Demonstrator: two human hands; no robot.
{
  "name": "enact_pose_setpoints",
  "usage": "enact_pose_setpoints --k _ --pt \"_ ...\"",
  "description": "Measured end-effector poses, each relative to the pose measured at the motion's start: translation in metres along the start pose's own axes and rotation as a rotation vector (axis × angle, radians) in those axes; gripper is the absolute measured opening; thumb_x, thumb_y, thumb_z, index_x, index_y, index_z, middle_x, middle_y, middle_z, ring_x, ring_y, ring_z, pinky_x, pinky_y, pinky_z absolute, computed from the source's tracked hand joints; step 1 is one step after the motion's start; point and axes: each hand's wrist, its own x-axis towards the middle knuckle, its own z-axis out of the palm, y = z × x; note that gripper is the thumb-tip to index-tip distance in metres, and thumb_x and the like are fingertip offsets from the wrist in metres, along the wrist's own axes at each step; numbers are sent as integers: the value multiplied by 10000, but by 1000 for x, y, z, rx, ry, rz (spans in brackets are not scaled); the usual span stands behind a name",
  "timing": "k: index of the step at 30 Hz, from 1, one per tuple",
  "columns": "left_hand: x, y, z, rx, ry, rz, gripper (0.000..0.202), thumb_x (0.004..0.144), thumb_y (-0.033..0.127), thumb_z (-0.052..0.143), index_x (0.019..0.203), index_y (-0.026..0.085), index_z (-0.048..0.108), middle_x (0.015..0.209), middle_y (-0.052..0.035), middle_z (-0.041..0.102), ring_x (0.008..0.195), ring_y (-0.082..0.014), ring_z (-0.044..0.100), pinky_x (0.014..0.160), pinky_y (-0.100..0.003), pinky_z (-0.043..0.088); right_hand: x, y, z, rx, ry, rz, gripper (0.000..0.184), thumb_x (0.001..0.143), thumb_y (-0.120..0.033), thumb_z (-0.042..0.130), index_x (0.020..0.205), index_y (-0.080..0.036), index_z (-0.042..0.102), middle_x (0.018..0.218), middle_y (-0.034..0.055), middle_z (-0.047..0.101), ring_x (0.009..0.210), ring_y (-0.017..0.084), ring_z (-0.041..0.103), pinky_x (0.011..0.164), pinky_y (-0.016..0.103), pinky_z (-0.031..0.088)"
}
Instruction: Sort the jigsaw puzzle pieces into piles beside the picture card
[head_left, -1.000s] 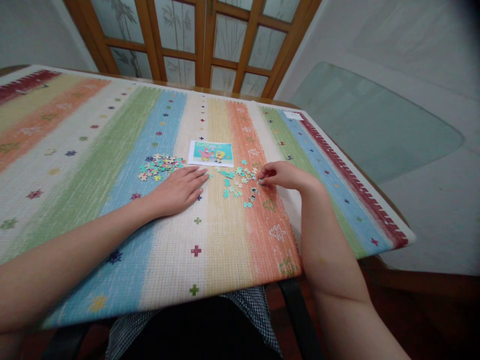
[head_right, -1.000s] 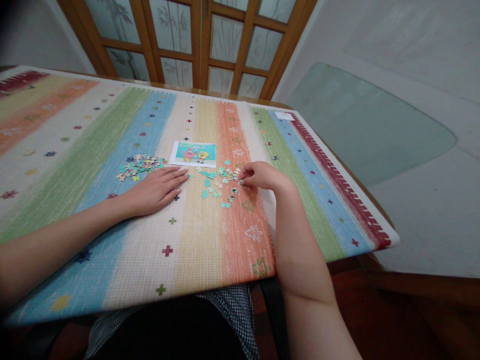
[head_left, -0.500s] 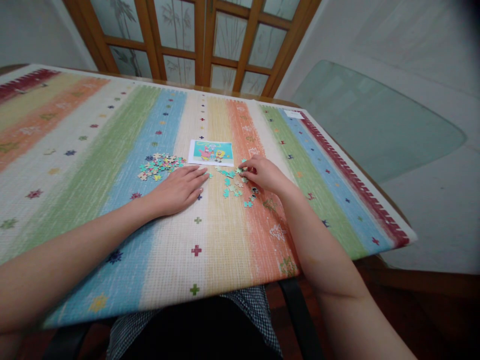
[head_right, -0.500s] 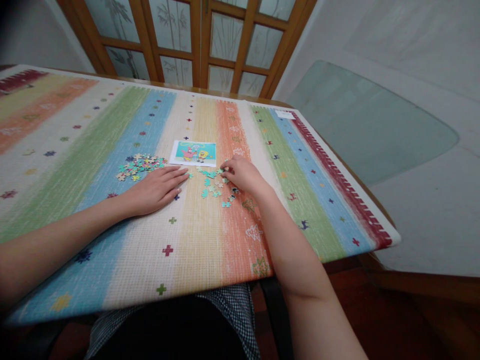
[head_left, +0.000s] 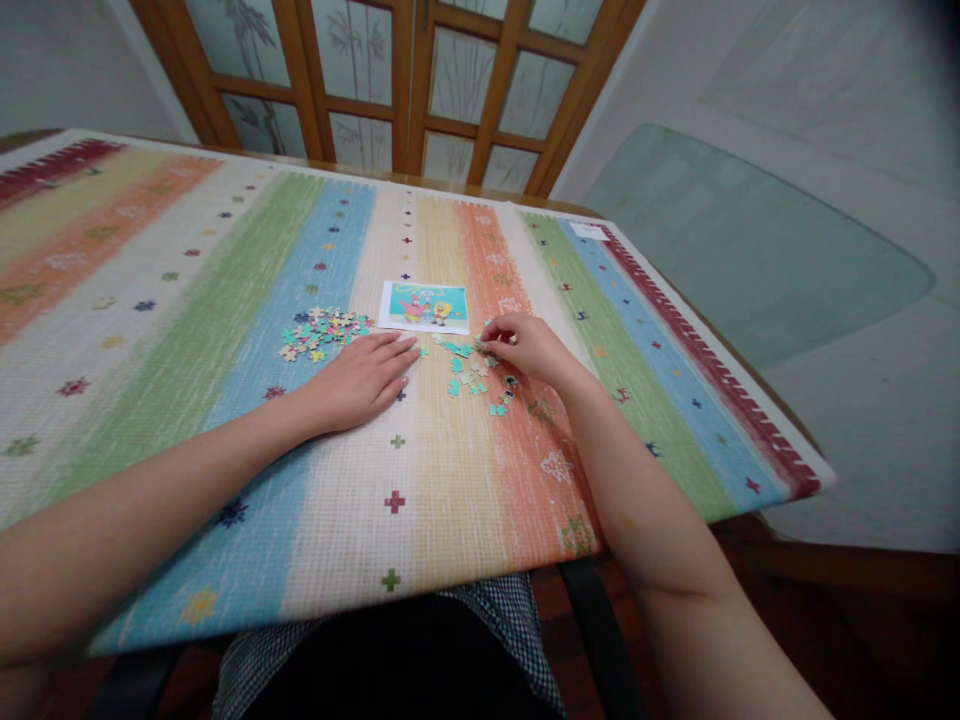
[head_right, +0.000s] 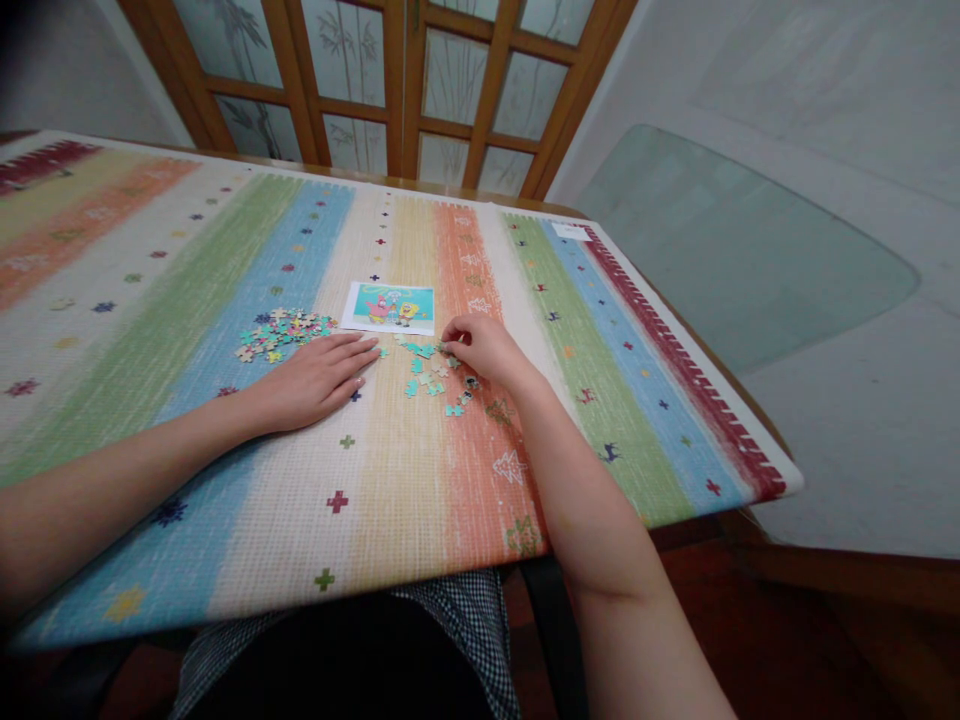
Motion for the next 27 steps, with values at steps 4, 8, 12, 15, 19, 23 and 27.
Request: enact_pose_setpoints --k 4,8,12,15,19,23,27 --pt "0 1 -1 9 -1 -8 587 1081 424 260 1540 144 495 1639 -109 454 1538 -286 367 1297 -467 228 -2 -4 -1 55 11 29 70 870 -213 671 897 -205 736 875 53 731 787 181 624 781 345 482" --pt "0 2 -1 -7 -3 -12 602 1080 420 266 1552 108 470 1645 -130 439 1542 -304 355 1297 -474 228 -1 -5 -2 80 45 44 126 865 -213 648 937 -207 751 901 58 750 783 179 634 774 340 491" --pt "-1 1 0 -41 13 -28 599 1075 419 293 1584 122 401 1633 -136 455 1538 -300 360 1282 -482 265 -1 0 -5 84 99 71 133 860 -232 648 905 -191 766 860 61 749 773 186 641 761 338 484" --pt "-1 0 3 -52 32 -23 584 1077 427 302 1586 153 386 1620 -123 477 1532 -297 372 1284 -478 263 -2 4 -8 94 142 89 148 855 -252 658 911 -183 777 833 63 741 748 182 629 741 332 475" --pt "-2 0 3 -95 47 -36 599 1070 422 319 1588 124 364 1620 -152 464 1531 -302 369 1284 -478 267 -3 10 -14 95 192 111 224 860 -303 664 997 -170 782 832 73 731 728 181 607 719 331 467" --pt "-1 -5 0 -236 65 -89 714 1020 450 438 1627 119 263 1625 -166 454 1527 -299 380 1273 -476 299 -3 15 -19 83 219 106 284 869 -347 661 1052 -162 775 865 85 730 758 195 610 749 346 472" --pt "1 -13 0 -355 79 -100 845 965 483 541 1661 179 171 1611 -118 492 1541 -299 368 1280 -500 278 -3 18 -21 55 196 128 286 884 -368 672 1049 -166 789 877 88 738 765 198 612 753 346 467"
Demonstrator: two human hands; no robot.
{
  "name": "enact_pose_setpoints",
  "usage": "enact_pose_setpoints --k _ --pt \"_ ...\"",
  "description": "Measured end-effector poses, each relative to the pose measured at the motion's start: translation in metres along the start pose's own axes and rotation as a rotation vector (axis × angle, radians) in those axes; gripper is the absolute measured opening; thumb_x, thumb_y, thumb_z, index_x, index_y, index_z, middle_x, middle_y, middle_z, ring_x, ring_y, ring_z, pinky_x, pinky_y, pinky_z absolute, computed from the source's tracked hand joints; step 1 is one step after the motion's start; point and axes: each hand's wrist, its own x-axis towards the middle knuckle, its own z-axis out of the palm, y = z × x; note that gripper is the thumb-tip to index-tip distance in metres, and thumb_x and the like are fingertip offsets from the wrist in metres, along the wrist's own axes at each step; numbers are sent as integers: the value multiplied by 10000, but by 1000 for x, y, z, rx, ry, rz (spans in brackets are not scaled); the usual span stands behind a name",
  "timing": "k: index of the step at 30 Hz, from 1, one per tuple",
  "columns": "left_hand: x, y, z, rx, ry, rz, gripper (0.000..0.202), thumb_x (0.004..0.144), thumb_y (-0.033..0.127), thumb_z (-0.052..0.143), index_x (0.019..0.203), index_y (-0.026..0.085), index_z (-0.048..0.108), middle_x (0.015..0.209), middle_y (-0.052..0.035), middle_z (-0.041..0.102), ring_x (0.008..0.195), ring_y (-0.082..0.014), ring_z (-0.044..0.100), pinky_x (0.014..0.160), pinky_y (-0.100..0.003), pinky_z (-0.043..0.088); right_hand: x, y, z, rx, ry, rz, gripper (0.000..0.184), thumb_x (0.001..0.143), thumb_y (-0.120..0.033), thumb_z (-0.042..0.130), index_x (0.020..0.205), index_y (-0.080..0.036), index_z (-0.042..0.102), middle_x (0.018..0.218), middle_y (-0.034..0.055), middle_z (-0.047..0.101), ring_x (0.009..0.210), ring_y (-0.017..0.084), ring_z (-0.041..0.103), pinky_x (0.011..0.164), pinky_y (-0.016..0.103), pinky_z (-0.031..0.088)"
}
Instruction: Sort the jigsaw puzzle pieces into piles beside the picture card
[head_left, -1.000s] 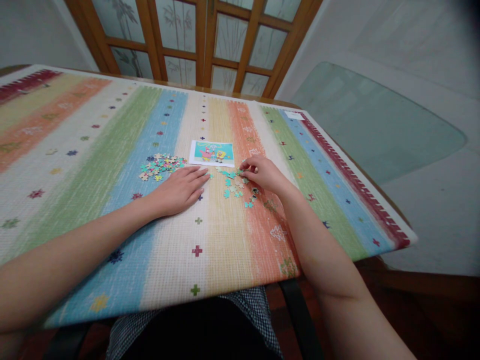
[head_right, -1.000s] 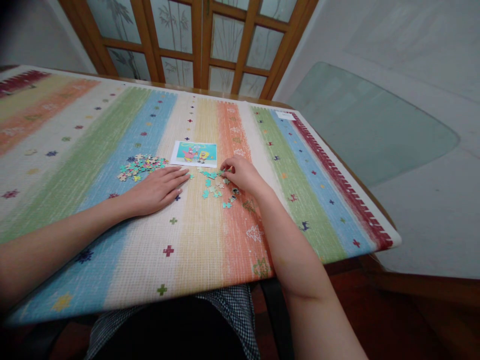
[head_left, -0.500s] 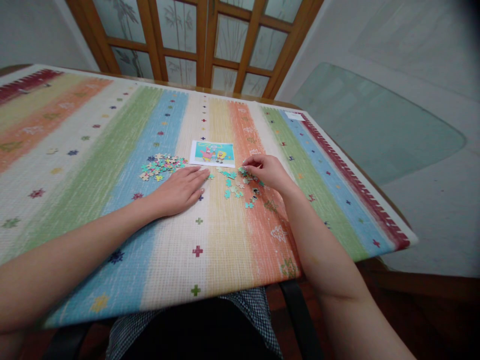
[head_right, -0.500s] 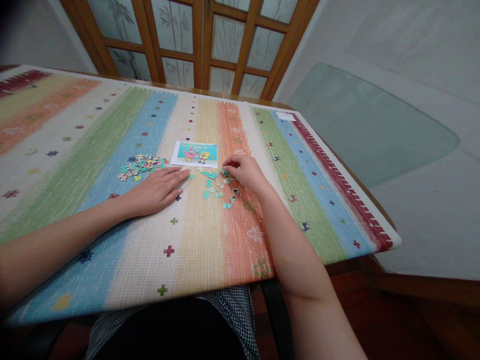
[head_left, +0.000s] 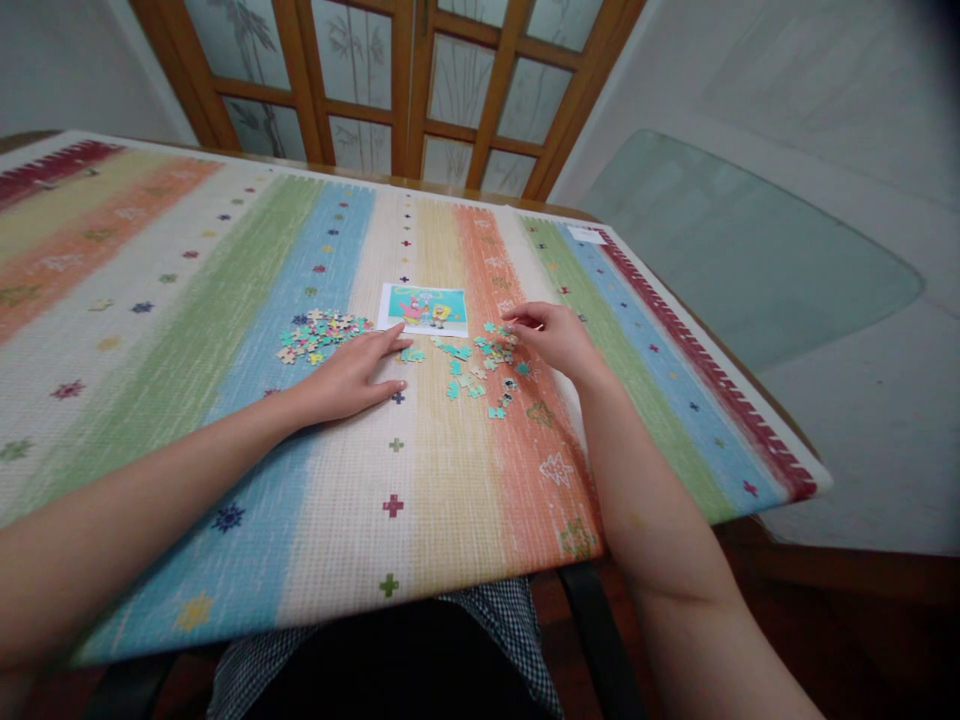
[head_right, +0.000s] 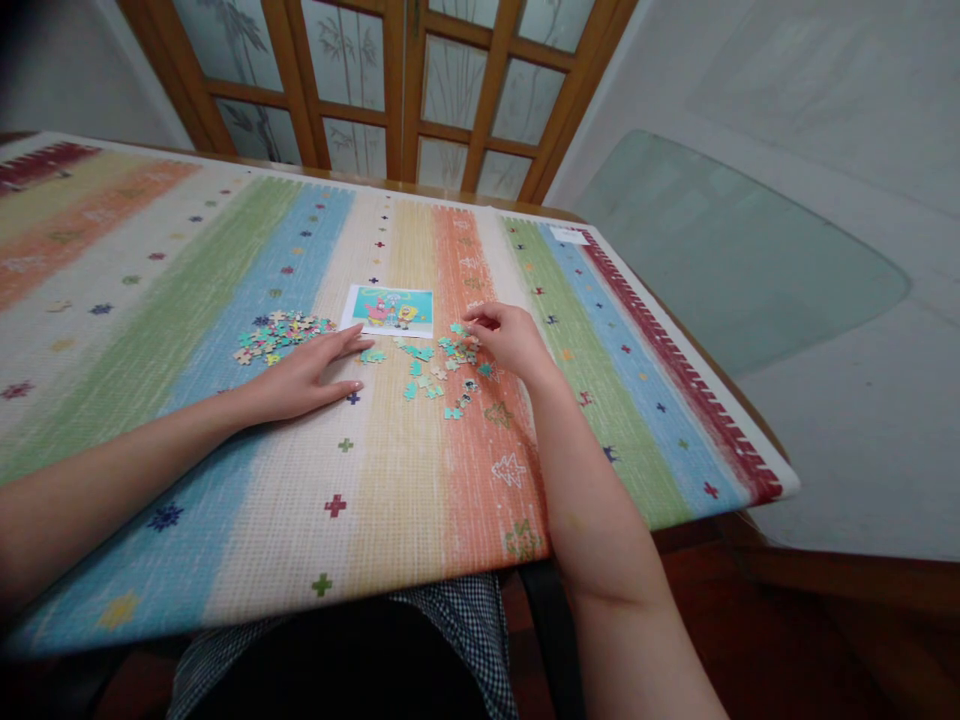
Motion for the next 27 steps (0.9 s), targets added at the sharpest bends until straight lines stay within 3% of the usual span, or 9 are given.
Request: enact_pose_setpoints --k 16,22,27 --pt "-1 -1 4 -41 75 18 620 1000 416 507 1566 184 399 1523 -114 587 1455 -267 480 1248 -488 349 4 15 13 -112 -56 48 220 895 -218 647 1022 -194 825 944 73 784 819 202 674 805 338 495" --pt "-2 4 4 79 88 66 543 1031 373 462 1528 156 443 1570 -150 516 1458 -270 472 1261 -485 338 4 9 14 -195 -21 -149 202 920 -273 681 1038 -196 824 1005 121 705 965 245 636 902 382 486" --pt "-3 7 6 169 114 112 505 1050 341 422 1507 130 469 1558 -164 518 1462 -294 454 1277 -513 300 -1 -8 25 -191 -207 -325 237 941 -297 701 1150 -260 808 1033 103 669 1022 249 609 964 404 467"
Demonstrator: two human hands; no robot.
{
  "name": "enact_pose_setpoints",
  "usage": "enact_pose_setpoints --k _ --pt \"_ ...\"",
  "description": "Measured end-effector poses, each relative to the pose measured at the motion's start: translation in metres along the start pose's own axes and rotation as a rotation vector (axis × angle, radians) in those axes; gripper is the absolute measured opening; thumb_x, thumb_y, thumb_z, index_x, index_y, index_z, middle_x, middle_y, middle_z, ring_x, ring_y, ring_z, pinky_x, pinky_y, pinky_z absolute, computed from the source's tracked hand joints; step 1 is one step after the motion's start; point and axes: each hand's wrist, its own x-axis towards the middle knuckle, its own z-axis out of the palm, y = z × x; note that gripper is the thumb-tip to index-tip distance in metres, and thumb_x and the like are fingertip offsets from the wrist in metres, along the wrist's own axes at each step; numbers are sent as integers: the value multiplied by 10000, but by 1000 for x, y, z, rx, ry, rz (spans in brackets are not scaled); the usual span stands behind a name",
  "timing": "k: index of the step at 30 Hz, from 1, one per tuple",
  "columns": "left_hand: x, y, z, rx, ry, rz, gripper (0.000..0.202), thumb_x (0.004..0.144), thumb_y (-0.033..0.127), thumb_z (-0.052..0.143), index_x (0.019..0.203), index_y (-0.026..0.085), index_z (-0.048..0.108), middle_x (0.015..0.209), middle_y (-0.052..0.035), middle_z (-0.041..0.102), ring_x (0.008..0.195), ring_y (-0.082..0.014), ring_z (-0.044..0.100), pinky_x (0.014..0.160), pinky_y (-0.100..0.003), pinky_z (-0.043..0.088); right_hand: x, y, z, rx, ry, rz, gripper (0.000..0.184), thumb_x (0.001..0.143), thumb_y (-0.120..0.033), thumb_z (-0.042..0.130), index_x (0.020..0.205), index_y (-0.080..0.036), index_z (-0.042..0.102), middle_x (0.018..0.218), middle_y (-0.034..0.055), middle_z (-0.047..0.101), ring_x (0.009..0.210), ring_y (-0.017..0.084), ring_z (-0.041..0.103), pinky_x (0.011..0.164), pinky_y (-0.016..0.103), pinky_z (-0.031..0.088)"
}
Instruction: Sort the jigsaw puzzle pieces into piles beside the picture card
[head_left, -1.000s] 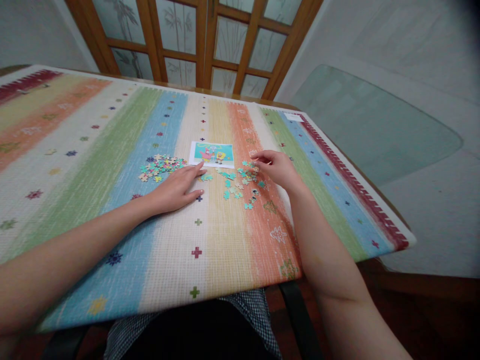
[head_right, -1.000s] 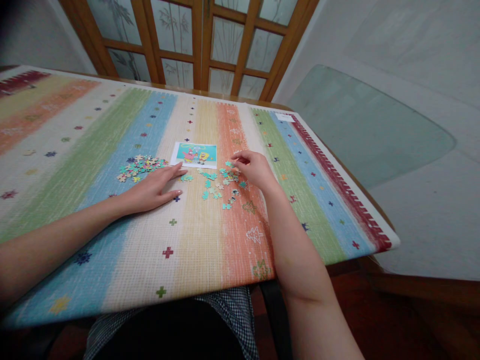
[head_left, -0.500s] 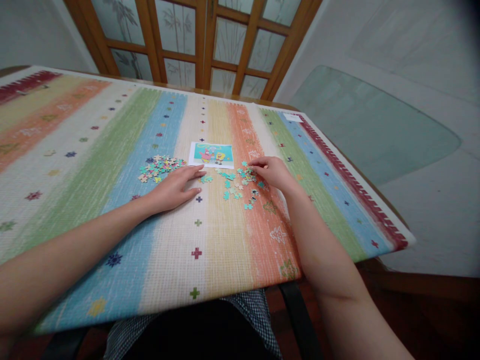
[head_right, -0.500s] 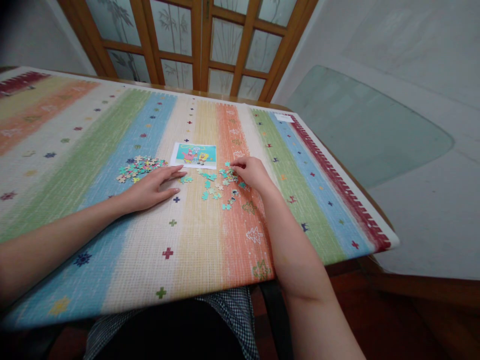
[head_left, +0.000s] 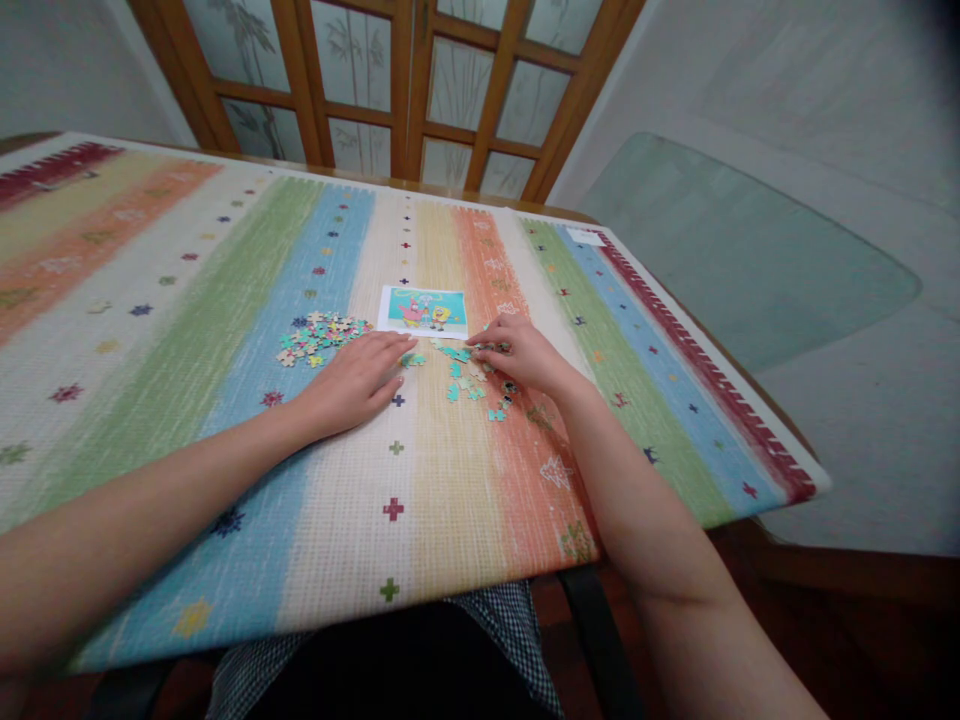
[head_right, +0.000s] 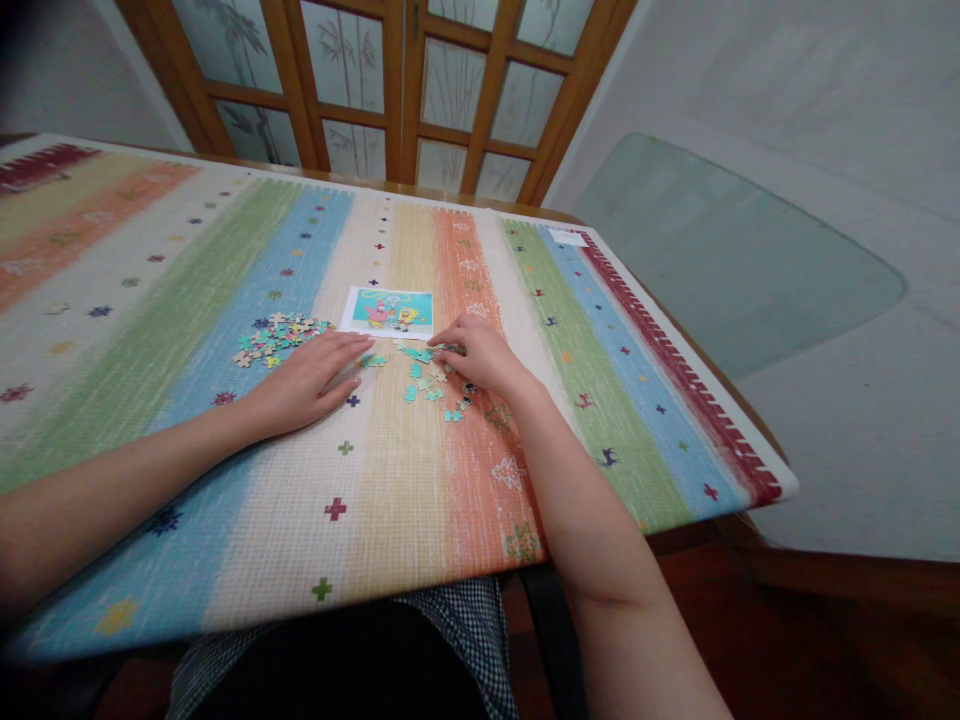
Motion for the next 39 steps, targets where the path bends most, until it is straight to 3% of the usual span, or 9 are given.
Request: enact_pose_setpoints --k 3,12,19,23,28,35,39 --pt "-1 -1 2 19 6 -6 503 1051 341 428 1505 131 471 1536 -167 535 1443 -303 472 1264 -515 321 0 -4 2 -7 -48 -43 242 946 -312 704 1158 -264 810 1074 109 656 1048 254 597 967 409 461" --pt "-1 -3 3 -11 8 6 500 1052 325 434 1520 152 451 1530 -168 533 1429 -298 485 1250 -518 343 -8 -4 -16 -3 -93 -32 116 882 -210 742 935 -239 842 960 83 649 964 221 609 897 369 482" --pt "-1 -4 5 -10 8 13 496 1049 326 436 1519 169 453 1521 -156 540 1427 -295 483 1242 -516 356 -16 10 -36 -30 72 187 150 880 -192 680 930 -202 821 939 91 709 854 205 642 838 363 498" --pt "-1 -5 5 -16 -5 23 490 1048 318 431 1508 155 472 1471 -162 580 1380 -288 525 1214 -501 395 -20 17 -40 2 -15 254 156 862 -217 681 934 -203 819 922 84 737 825 201 653 796 345 493" --pt "0 -5 5 -10 -40 44 449 1054 306 401 1449 151 549 1450 -144 618 1391 -278 531 1222 -502 387 -17 17 -32 29 -145 218 169 839 -227 716 973 -234 819 869 47 749 788 187 642 748 318 487" --pt "3 -4 3 15 -60 54 454 1070 315 376 1439 148 581 1453 -116 640 1418 -252 519 1241 -466 367 -15 12 -30 2 -169 228 189 822 -147 689 913 -227 834 908 58 768 820 192 657 761 318 490" --pt "3 -5 4 32 -68 71 454 1072 308 365 1425 148 601 1477 -108 630 1438 -249 502 1252 -479 350 -16 12 -32 7 -182 203 185 837 -177 700 952 -232 835 917 54 769 821 186 655 761 311 487"
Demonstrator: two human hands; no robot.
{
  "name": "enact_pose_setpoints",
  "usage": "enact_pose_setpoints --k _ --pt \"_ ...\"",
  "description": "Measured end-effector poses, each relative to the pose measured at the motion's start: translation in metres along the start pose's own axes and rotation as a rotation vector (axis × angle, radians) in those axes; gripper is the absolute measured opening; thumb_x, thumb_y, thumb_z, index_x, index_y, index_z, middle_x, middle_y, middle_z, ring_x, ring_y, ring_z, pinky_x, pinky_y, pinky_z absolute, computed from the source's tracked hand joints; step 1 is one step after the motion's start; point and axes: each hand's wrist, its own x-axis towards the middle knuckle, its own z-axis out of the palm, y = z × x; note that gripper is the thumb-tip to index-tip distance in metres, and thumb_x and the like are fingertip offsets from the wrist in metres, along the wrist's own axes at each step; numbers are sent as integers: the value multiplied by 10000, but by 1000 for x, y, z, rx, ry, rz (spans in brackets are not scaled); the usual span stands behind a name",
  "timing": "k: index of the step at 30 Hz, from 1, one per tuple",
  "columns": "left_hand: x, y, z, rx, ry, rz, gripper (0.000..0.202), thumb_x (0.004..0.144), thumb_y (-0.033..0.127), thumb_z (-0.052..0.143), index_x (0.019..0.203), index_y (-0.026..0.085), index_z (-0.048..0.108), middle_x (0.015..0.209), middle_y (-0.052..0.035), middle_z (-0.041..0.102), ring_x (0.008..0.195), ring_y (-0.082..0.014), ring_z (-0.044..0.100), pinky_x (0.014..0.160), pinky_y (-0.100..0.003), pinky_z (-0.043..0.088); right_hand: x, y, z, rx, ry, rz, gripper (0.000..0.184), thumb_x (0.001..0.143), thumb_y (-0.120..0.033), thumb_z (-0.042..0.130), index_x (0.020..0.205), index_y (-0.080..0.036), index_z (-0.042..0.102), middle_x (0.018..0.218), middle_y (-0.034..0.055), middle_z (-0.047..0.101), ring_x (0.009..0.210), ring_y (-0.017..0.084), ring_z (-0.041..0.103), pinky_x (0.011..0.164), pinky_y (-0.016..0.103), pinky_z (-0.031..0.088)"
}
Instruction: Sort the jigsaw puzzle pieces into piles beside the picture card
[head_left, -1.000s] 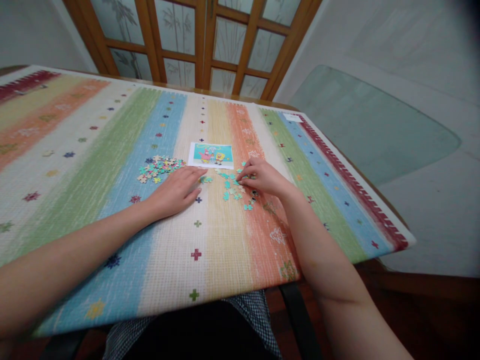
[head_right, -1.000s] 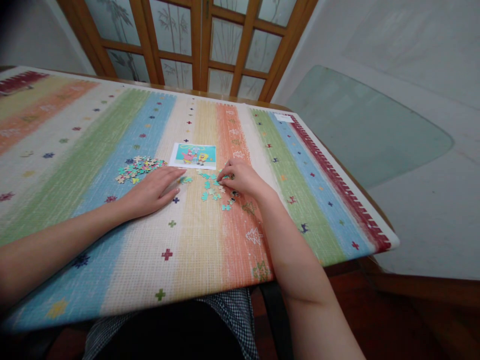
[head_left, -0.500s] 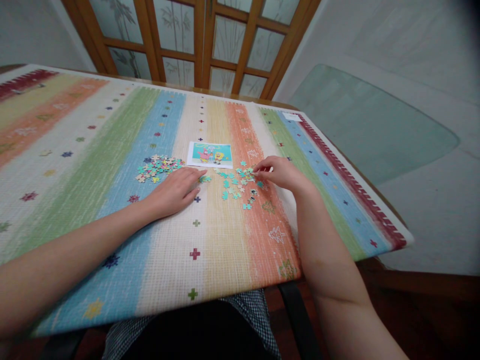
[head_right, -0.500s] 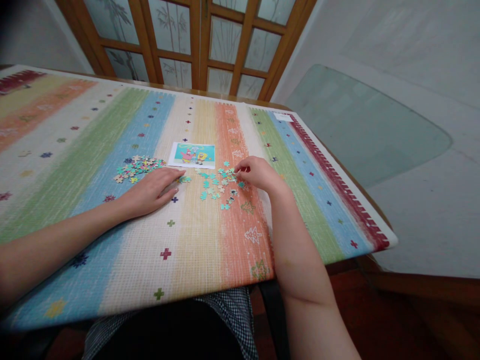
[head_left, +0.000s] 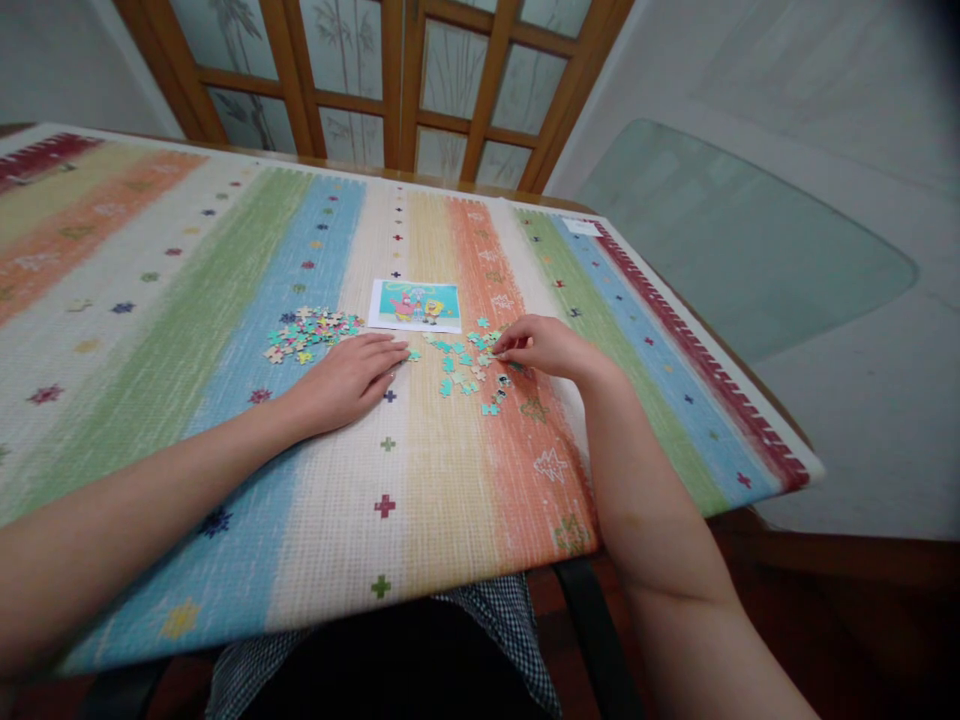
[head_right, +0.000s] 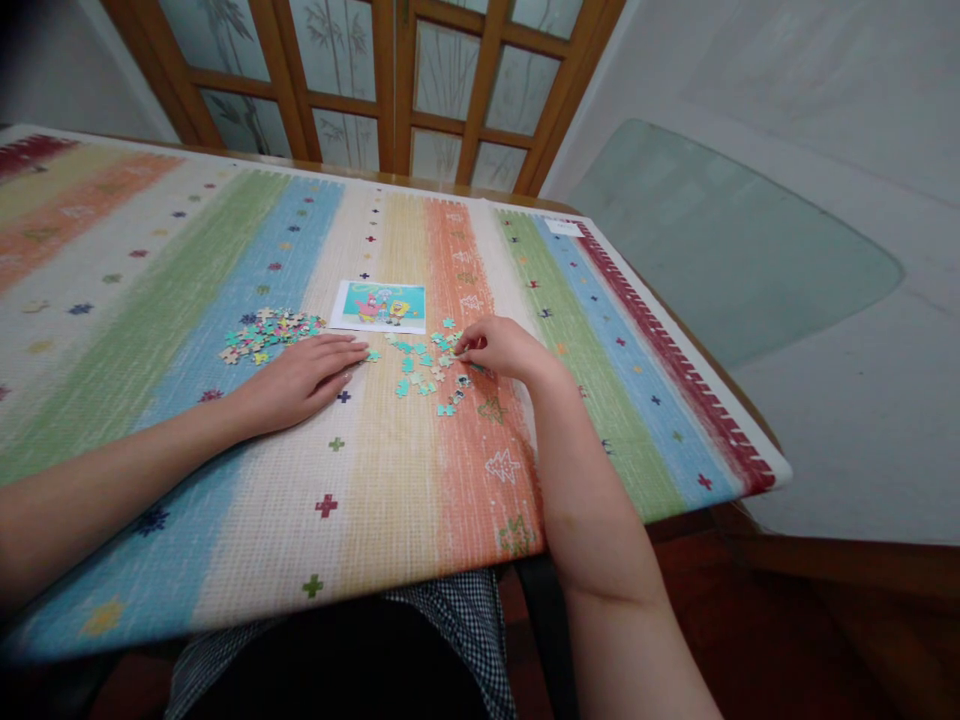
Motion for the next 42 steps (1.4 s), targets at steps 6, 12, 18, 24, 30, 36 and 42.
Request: enact_pose_setpoints --k 6,12,18,24,30,36,42 --pt "0 1 0 -4 -6 -15 442 1072 306 370 1422 177 607 1550 -106 563 1464 -244 478 1254 -486 340 1 -1 1 -8 -10 -35 222 852 -202 709 1032 -233 834 940 64 766 836 190 654 771 316 483" --pt "-1 1 -1 -24 19 -6 453 1070 304 369 1444 161 581 1561 -138 538 1442 -262 495 1239 -499 361 -3 8 -1 -2 -34 11 166 826 -184 691 895 -247 827 918 42 774 832 192 668 751 314 479" --pt "-2 -1 2 -53 38 -12 444 1063 292 385 1460 200 562 1540 -119 551 1442 -261 484 1230 -507 368 -5 9 -4 -16 -13 68 153 799 -150 670 878 -207 789 830 36 752 757 175 649 703 297 461" --pt "-2 0 1 -49 27 -9 439 1061 293 389 1449 186 566 1518 -129 565 1428 -262 496 1232 -510 367 -5 11 -4 2 20 71 205 820 -194 686 1003 -201 778 871 42 747 782 173 648 730 294 466" --pt "-2 1 -1 -39 18 -8 443 1065 296 377 1441 160 567 1519 -147 563 1437 -268 487 1231 -513 367 -11 12 -10 27 -51 95 198 812 -184 684 985 -206 777 870 36 755 774 175 655 723 300 473" --pt "-2 0 -1 -50 20 -16 440 1065 302 380 1439 166 568 1503 -142 576 1430 -269 494 1229 -518 368 -8 11 -7 -6 54 64 209 872 -214 642 1028 -207 781 876 61 741 793 199 651 761 339 484" --pt "-1 1 -1 -59 30 -9 442 1060 302 384 1437 175 576 1494 -148 584 1420 -285 502 1219 -534 379 8 14 11 -161 203 16 226 936 -254 630 1078 -198 798 999 114 705 855 219 637 814 362 482"
